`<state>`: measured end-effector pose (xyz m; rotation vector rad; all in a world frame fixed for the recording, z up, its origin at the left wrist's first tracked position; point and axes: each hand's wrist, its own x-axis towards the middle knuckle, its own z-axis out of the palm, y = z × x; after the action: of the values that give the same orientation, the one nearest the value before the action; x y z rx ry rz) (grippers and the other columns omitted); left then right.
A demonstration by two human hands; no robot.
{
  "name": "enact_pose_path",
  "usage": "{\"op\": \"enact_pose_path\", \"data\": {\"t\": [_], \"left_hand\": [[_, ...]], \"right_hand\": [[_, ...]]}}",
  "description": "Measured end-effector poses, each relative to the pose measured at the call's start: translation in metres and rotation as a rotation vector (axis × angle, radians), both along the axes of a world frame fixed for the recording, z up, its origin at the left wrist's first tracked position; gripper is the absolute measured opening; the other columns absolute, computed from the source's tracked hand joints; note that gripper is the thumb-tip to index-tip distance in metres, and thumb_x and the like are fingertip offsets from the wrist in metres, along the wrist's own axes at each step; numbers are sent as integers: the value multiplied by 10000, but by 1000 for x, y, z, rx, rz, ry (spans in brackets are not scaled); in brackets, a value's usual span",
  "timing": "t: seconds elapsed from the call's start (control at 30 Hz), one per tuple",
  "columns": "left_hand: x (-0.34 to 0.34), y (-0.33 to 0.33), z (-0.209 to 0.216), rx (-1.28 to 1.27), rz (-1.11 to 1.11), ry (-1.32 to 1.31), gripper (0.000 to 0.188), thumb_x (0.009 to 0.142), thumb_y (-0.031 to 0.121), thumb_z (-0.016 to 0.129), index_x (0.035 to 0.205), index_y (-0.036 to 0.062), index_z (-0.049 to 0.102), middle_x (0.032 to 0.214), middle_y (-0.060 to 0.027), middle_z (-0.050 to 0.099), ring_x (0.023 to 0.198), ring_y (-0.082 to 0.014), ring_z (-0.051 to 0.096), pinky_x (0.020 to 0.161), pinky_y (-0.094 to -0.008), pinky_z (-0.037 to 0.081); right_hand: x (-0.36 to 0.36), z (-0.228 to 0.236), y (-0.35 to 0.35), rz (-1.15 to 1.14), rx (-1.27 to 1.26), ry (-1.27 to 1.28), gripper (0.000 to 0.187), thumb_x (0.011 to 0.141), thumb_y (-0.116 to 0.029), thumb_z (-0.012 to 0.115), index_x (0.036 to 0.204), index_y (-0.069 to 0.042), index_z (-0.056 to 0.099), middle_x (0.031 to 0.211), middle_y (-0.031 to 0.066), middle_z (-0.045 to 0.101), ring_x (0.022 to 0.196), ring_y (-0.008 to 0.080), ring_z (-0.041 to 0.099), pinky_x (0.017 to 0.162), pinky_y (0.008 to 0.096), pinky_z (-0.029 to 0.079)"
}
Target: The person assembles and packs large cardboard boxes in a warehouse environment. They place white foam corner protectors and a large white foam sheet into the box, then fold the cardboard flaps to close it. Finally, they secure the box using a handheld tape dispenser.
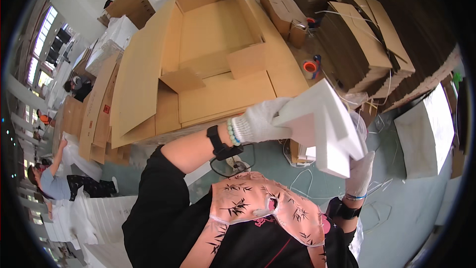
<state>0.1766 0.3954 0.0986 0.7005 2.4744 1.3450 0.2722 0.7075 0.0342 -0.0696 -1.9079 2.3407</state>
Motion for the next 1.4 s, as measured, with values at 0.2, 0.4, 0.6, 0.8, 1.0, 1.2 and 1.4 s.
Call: {"op": "enact_pose_path", "data": {"t": [0.2, 0.4, 0.6, 0.8, 1.0, 1.2, 1.4], "left_hand": [[-17, -164, 6, 84, 160, 205, 633, 718, 242, 804, 1279, 71, 566, 1128, -176, 665, 1055, -322, 654, 914, -380, 519], [-59, -313, 4, -401, 272, 356, 693, 745, 265, 784, 1354, 72, 515, 1305, -185, 594, 1164, -375, 584, 993, -440, 478], [-56, -388, -32, -777, 582, 276, 635, 808, 374, 690, 1353, 96, 518, 1424, -170, 482, 1319, -340, 464, 1090, -460, 383], [-58, -390, -68, -837, 636, 253, 524, 790, 314, 690, 1250, 89, 582, 1335, -173, 537, 1267, -361, 494, 1049, -459, 423], [-65, -386, -91, -788, 743, 287, 492, 766, 257, 707, 1223, 131, 577, 1352, -110, 503, 1335, -319, 432, 1115, -464, 369], [-53, -393, -97, -746, 778, 180, 465, 789, 278, 697, 1211, 124, 576, 1363, -98, 500, 1344, -317, 424, 1126, -463, 360], [-79, -406, -81, -677, 649, 282, 499, 786, 304, 694, 1209, 70, 568, 1345, -112, 516, 1306, -307, 454, 1109, -431, 383]], "right_hand": [[-106, 5, -142, 404, 2, -46, 656, 978, -340, 565, 1479, 31, 361, 1426, 145, 508, 1279, 255, 532, 1041, 372, 449], [-216, 96, -279, 483, -92, 226, 1015, 747, -239, 788, 1545, 15, 213, 1417, 185, 503, 1283, 299, 524, 1071, 407, 417], [-332, 135, -353, 329, 1104, 582, 916, 752, -42, 700, 1549, -116, 254, 1132, 229, 629, 1069, 370, 631, 924, 408, 515], [-443, 36, -453, 619, 1408, 809, 746, 843, -313, 698, 1490, -137, 372, 1103, 158, 651, 1002, 374, 631, 847, 443, 530], [-528, -48, -475, 734, 1652, 1071, 799, 774, -114, 693, 1506, -118, 373, 1054, 157, 638, 957, 337, 638, 802, 440, 534], [-511, -38, -469, 1069, 1560, 798, 829, 771, -158, 700, 1511, -112, 327, 1125, 202, 636, 1031, 395, 631, 878, 464, 521], [-506, 38, -439, 1026, 1250, 816, 846, 659, -99, 699, 1464, -86, 440, 1215, 230, 621, 1131, 408, 589, 973, 423, 489]]}}
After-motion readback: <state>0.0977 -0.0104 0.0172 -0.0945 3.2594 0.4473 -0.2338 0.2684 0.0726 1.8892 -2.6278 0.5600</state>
